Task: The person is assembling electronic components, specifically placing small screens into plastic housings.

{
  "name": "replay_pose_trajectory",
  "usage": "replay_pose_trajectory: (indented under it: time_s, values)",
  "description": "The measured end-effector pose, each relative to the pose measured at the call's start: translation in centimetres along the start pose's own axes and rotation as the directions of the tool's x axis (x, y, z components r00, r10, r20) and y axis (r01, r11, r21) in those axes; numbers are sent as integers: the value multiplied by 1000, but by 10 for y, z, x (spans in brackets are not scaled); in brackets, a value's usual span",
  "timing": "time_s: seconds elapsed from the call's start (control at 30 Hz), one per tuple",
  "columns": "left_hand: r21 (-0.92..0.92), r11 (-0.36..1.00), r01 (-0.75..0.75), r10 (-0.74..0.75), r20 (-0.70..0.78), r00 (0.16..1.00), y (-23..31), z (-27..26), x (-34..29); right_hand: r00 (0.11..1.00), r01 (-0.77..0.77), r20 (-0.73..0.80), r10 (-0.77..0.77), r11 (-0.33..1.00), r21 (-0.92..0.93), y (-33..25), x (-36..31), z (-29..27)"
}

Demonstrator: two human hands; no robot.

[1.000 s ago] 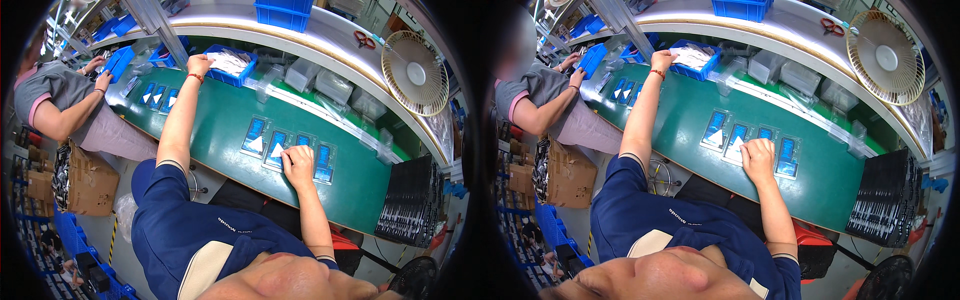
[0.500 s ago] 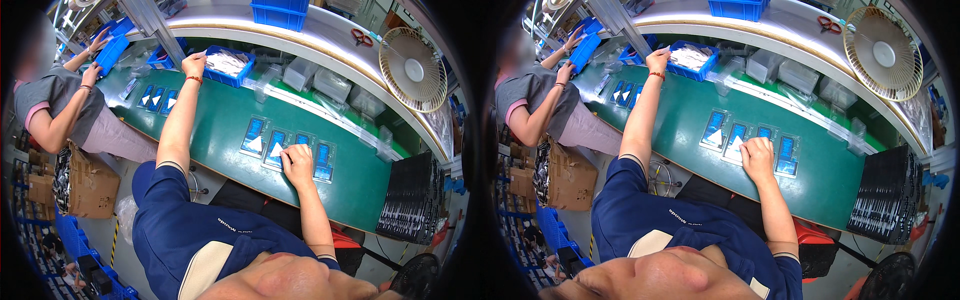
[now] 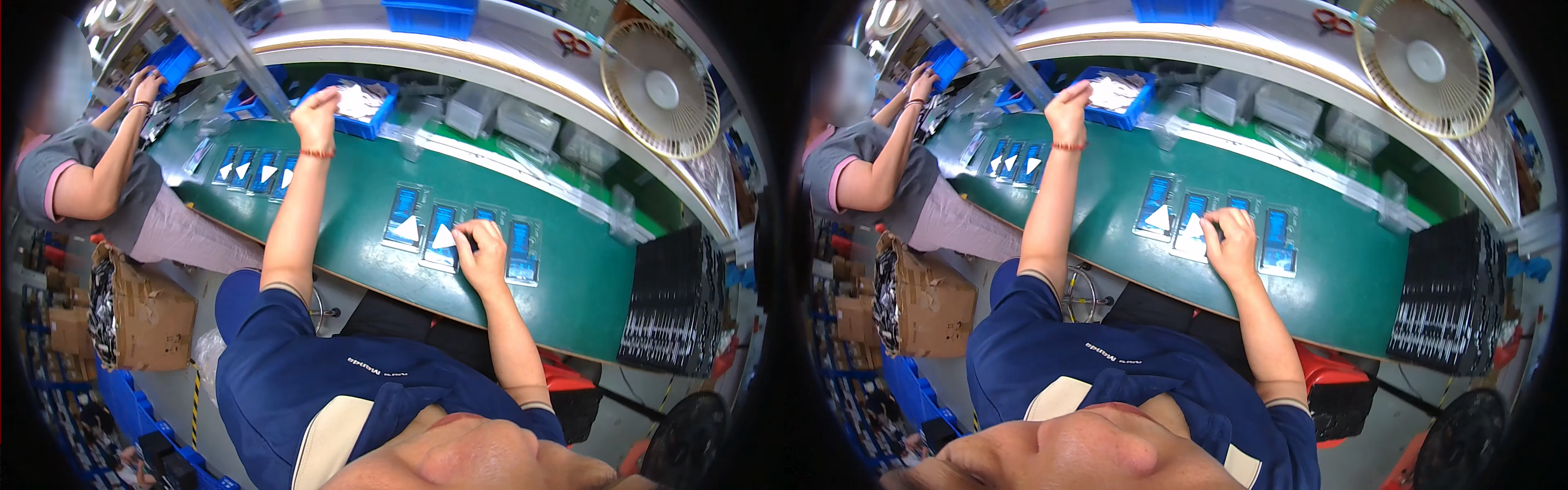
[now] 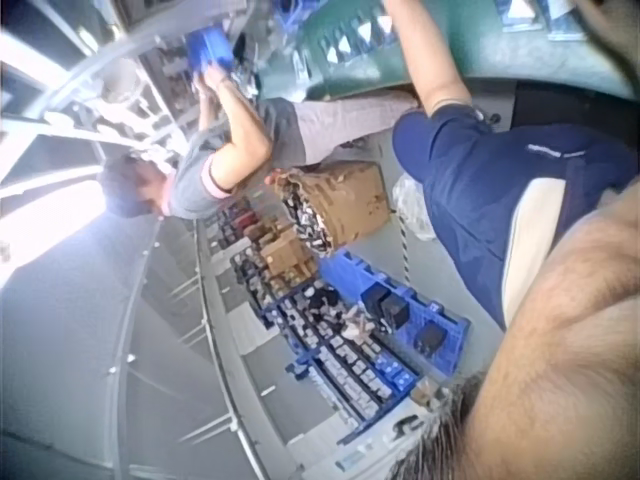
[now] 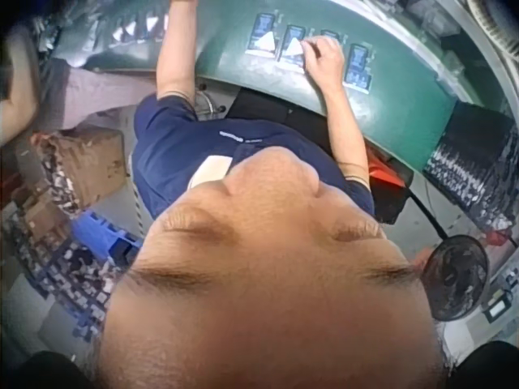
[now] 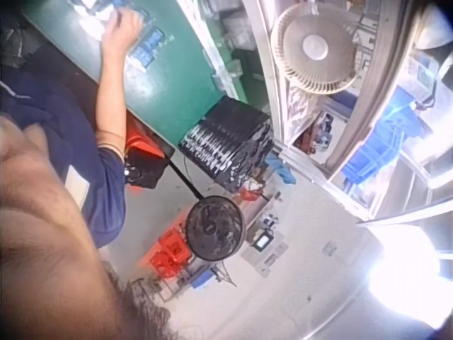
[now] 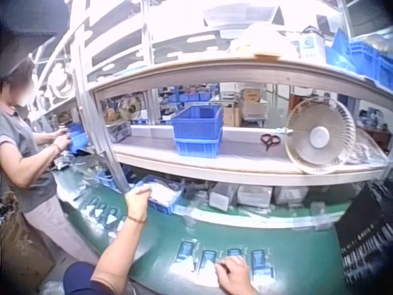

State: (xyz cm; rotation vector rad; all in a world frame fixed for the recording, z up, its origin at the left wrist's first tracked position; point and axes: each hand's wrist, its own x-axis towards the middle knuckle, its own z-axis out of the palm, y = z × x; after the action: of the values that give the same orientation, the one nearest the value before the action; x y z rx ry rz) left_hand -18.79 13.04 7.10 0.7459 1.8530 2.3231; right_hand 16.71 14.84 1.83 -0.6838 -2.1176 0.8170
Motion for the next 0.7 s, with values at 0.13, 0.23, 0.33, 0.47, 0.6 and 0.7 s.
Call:
replay_pose_trajectory:
  time_s: [0.13,0.23,0.33,0.47,0.6,0.7]
  values:
    - [-111,972,209,-159,349,924,18,47,-138,959,-258,63,277,754,604,8,6,6]
    - [-85,966,245,-173,493,852,8,72,-208,937,-231,12,349,594,770,13,9,1]
    - [-87,996,-9,55,554,831,12,85,-229,886,-226,-108,450,624,748,33,0,-27]
    - [81,936,-343,201,677,708,12,84,-231,869,-395,-224,440,892,218,63,-22,-69]
    - [128,723,-678,355,774,525,5,82,-238,922,-385,-190,338,857,-341,54,-36,-76]
    - [183,543,-820,283,879,383,-1,76,-245,922,-298,-363,135,847,-440,43,-35,-75]
